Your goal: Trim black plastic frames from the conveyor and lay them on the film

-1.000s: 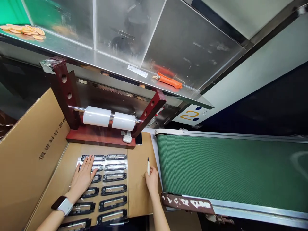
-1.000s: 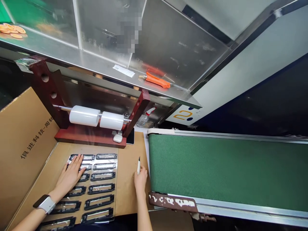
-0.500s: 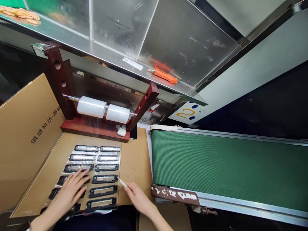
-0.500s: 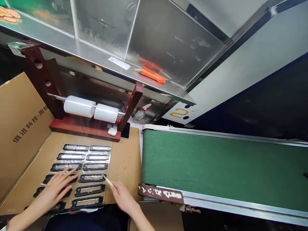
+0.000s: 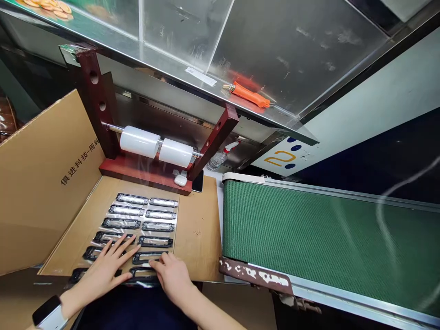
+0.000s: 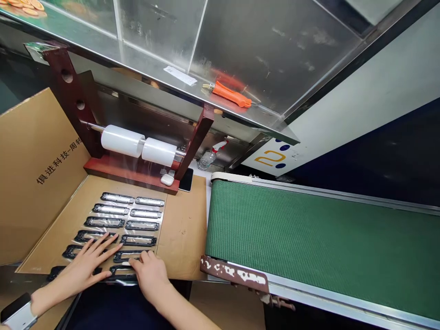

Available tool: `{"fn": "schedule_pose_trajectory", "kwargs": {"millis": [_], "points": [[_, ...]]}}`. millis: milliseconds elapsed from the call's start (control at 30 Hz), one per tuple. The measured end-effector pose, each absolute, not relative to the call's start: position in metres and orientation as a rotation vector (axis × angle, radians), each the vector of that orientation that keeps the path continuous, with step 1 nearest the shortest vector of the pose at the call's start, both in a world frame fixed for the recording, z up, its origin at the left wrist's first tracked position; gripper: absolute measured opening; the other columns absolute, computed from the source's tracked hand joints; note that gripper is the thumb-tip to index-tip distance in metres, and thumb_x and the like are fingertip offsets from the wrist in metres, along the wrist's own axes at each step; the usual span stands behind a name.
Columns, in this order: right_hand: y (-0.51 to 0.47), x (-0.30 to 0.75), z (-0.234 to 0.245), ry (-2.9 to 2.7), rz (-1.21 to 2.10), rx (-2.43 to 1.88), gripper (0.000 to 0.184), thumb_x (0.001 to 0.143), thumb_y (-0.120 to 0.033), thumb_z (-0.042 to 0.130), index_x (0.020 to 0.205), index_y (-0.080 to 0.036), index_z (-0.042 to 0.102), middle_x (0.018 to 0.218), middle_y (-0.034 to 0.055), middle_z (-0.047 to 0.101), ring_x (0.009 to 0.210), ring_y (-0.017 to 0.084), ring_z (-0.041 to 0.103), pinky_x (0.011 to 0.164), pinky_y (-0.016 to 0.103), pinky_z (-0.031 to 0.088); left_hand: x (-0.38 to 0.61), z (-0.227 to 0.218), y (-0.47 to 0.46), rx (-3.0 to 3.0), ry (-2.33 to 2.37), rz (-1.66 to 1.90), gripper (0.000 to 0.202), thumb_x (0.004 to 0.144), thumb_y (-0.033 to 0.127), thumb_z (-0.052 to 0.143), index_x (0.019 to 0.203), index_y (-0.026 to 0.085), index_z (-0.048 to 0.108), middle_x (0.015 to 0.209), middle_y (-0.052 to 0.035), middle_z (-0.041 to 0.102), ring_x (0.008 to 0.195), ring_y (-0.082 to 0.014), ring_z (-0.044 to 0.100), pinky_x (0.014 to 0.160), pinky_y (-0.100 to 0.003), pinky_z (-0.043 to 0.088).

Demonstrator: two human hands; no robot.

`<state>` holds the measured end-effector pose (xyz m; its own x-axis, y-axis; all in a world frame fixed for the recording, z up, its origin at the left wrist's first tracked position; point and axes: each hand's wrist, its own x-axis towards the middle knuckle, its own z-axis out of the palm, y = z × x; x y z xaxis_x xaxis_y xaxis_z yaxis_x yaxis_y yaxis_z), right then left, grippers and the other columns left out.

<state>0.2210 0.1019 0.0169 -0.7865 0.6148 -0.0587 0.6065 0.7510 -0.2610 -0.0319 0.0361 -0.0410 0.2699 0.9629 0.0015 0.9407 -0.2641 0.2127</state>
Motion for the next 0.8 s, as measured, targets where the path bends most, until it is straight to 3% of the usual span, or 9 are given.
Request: {"fn": "schedule_pose_trajectory", "kwargs": {"millis": [267, 800], "points": [[0.099, 0.205, 0.009, -2.967, 0.441, -0.997, 0.024, 0.092, -0.025, 0.055, 0.116, -0.029, 0.060, 0.088, 0.0015, 0.061, 0.079, 0.020, 0.057, 0.065, 0.030, 0.051, -0.033, -0.045, 0.033, 2.405, 1.825, 0.222, 0.065, 0.086, 0.054, 0.053, 0.144, 0.044, 0.027, 0.152, 0.0001, 0.037, 0.138, -0.0346, 0.033, 0.107, -0.056, 0.026], [0.111, 0.246, 0.029, -3.022, 0.563, -1.164, 0.025, 0.092, -0.020, 0.053, 0.112, -0.028, 0.064, 0.092, 0.0013, 0.064, 0.085, 0.019, 0.058, 0.067, 0.027, 0.049, -0.035, -0.046, 0.034, 2.432, 1.817, 0.183, 0.068, 0.085, 0.055, 0.053, 0.145, 0.045, 0.023, 0.152, -0.0004, 0.036, 0.137, -0.0355, 0.033, 0.105, -0.057, 0.028]]}}
